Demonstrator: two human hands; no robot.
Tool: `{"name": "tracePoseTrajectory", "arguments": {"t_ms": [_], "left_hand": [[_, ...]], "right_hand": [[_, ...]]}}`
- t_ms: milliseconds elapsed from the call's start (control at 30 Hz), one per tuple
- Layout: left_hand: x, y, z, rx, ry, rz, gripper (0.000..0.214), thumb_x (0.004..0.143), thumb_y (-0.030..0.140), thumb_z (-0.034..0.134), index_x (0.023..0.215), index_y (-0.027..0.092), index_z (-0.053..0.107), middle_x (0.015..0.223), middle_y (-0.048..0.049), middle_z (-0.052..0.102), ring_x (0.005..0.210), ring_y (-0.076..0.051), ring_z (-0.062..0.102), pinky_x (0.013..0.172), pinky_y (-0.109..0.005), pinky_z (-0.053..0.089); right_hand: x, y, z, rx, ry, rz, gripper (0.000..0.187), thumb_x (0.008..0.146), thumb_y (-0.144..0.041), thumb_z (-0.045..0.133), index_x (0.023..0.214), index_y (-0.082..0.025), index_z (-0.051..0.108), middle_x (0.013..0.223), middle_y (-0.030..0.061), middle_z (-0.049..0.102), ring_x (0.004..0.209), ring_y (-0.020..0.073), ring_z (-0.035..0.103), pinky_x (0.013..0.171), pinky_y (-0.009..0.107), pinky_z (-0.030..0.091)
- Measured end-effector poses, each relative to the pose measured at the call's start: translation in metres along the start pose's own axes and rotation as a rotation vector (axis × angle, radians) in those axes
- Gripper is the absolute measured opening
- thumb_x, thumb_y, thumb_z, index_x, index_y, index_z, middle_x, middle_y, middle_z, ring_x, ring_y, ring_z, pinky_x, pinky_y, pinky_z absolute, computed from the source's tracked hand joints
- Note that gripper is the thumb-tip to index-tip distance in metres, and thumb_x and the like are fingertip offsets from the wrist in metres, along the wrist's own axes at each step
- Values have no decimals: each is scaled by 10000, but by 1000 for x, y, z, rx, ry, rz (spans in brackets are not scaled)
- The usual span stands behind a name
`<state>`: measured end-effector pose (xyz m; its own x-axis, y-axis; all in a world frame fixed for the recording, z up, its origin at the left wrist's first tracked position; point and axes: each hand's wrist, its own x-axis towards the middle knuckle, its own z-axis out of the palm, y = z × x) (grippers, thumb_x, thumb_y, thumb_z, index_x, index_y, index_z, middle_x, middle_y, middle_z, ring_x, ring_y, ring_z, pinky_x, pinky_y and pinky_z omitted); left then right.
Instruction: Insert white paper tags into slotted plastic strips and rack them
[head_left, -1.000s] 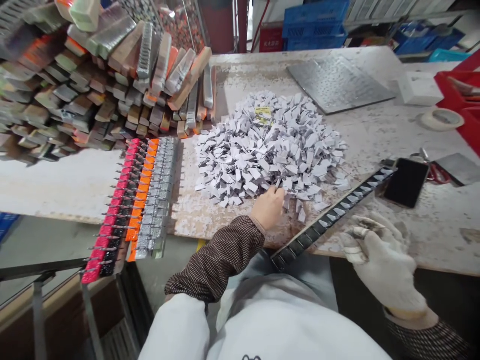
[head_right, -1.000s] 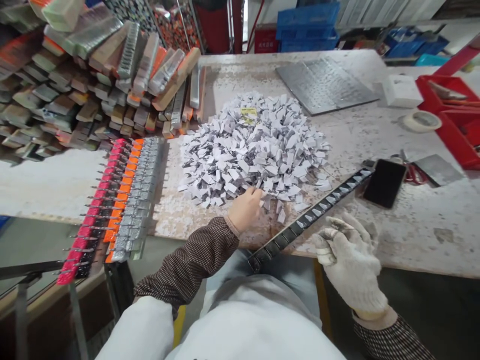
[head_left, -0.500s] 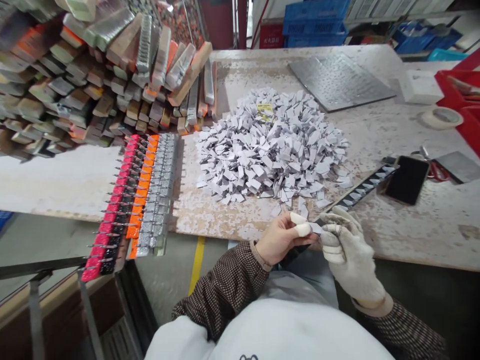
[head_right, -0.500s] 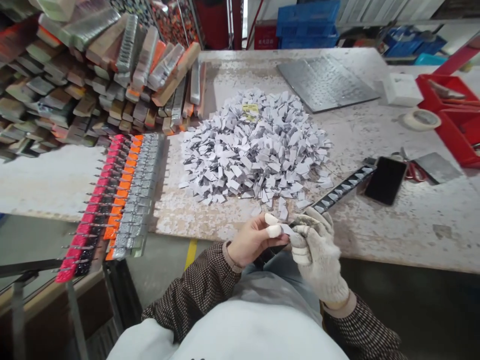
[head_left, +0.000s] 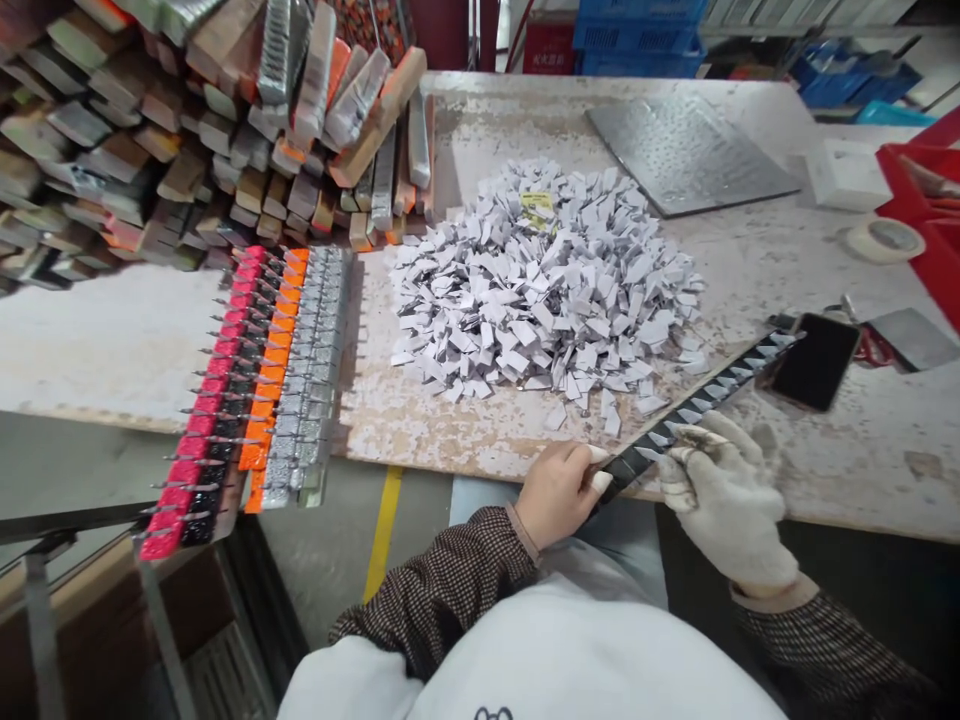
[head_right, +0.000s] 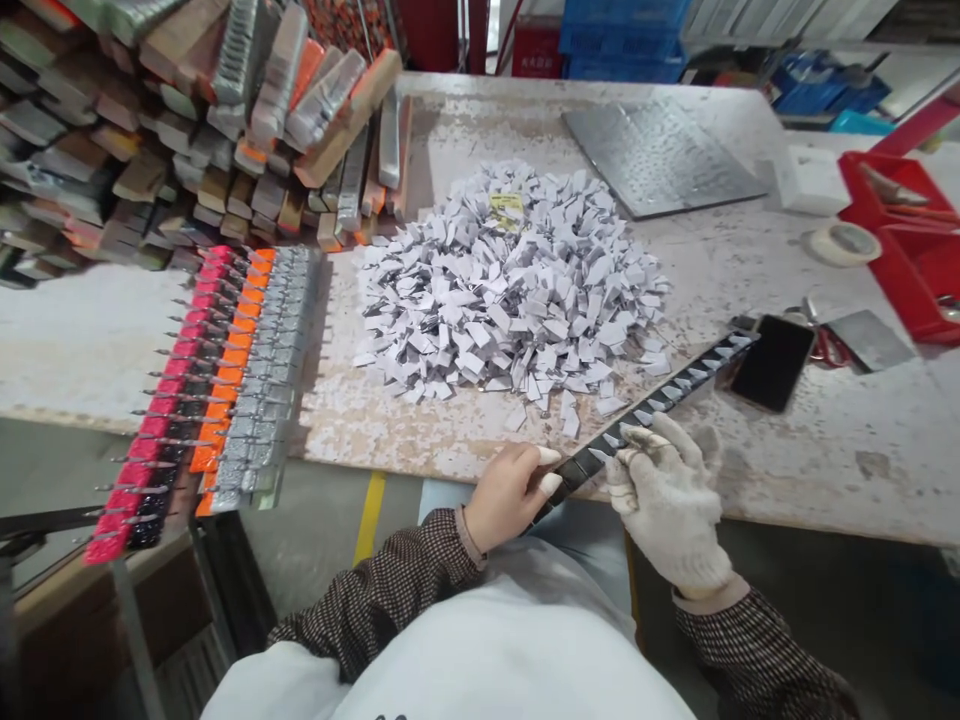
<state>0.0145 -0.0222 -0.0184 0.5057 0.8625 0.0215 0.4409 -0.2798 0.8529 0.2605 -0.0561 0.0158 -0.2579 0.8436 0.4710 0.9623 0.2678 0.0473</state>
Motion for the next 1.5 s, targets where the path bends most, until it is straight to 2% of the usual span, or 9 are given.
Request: {"name": "tracePoseTrajectory", "arguments": {"t_ms": [233, 367, 500, 667, 800, 1000, 1133, 1367, 1500], "left_hand": [[0, -1, 6, 67, -7, 49, 143, 1093, 278, 642, 1173, 202, 732, 1124, -100, 775, 1092, -271, 722, 994, -407, 581], [-1, -2, 7, 98, -11, 52, 131, 1092, 277, 635, 1147, 209, 732, 1108, -93, 760, 1045, -255, 716, 961, -389, 577], [0, -1, 9, 125, -3, 49, 118, 1086, 279, 644, 1115, 206, 732, 1087, -92, 764, 1038, -260, 722, 954, -393, 580], [9, 5, 15, 172, 1, 41, 125, 1099, 304, 648, 1097, 204, 724, 1091, -84, 784, 1022, -259, 740, 942, -394, 589], [33, 10, 4, 298, -26, 24, 165, 1103, 354, 671, 1132, 196, 713, 1095, -82, 777, 993, -256, 733, 899, -382, 599], [90, 11, -30, 667, 80, -8, 164, 1099, 257, 630, 1187, 141, 707, 1230, -171, 726, 1186, -326, 666, 1013, -460, 549], [102, 2, -32, 742, 55, 19, 181, 1106, 202, 574, 1107, 141, 745, 1204, -175, 727, 1185, -328, 654, 1007, -471, 523], [93, -8, -34, 613, 101, 82, 164, 1053, 114, 597, 1122, 163, 738, 1306, -148, 739, 1298, -327, 624, 1186, -548, 442], [91, -1, -42, 183, 121, 31, 95, 1042, 160, 604, 1044, 187, 695, 1291, -135, 735, 1307, -316, 611, 1206, -543, 438]], "right_hand": [[18, 0, -6, -101, -123, -116, 195, 1030, -282, 692, 851, -205, 684, 1265, 146, 794, 1492, 411, 588, 1341, 762, 300], [31, -1, 0, -113, -190, -151, 204, 1039, -274, 655, 850, -218, 706, 1260, 143, 802, 1484, 387, 589, 1354, 734, 277], [30, 2, 8, -75, -192, -157, 193, 1035, -268, 656, 854, -223, 703, 1240, 127, 812, 1473, 370, 598, 1361, 714, 273], [20, 17, 18, -66, -106, -92, 237, 1053, -331, 663, 848, -215, 695, 1255, 128, 807, 1472, 371, 600, 1360, 722, 267], [19, 26, 22, -60, -51, -97, 285, 1058, -415, 682, 858, -213, 702, 1203, 136, 811, 1419, 383, 641, 1351, 717, 295], [15, 17, 10, 32, 72, 10, 204, 1041, -408, 728, 1004, -214, 676, 1263, 170, 781, 1420, 404, 650, 1312, 678, 396], [7, 16, 6, 68, 99, 37, 186, 1054, -389, 702, 988, -223, 651, 1243, 161, 770, 1437, 416, 642, 1307, 718, 391], [9, 19, 6, 91, 150, 71, 187, 1050, -381, 717, 964, -238, 633, 1241, 134, 765, 1431, 396, 649, 1314, 678, 402], [29, 7, 3, 130, 137, 68, 164, 1054, -393, 711, 1059, -235, 665, 1304, 144, 757, 1478, 392, 611, 1319, 651, 393]]}}
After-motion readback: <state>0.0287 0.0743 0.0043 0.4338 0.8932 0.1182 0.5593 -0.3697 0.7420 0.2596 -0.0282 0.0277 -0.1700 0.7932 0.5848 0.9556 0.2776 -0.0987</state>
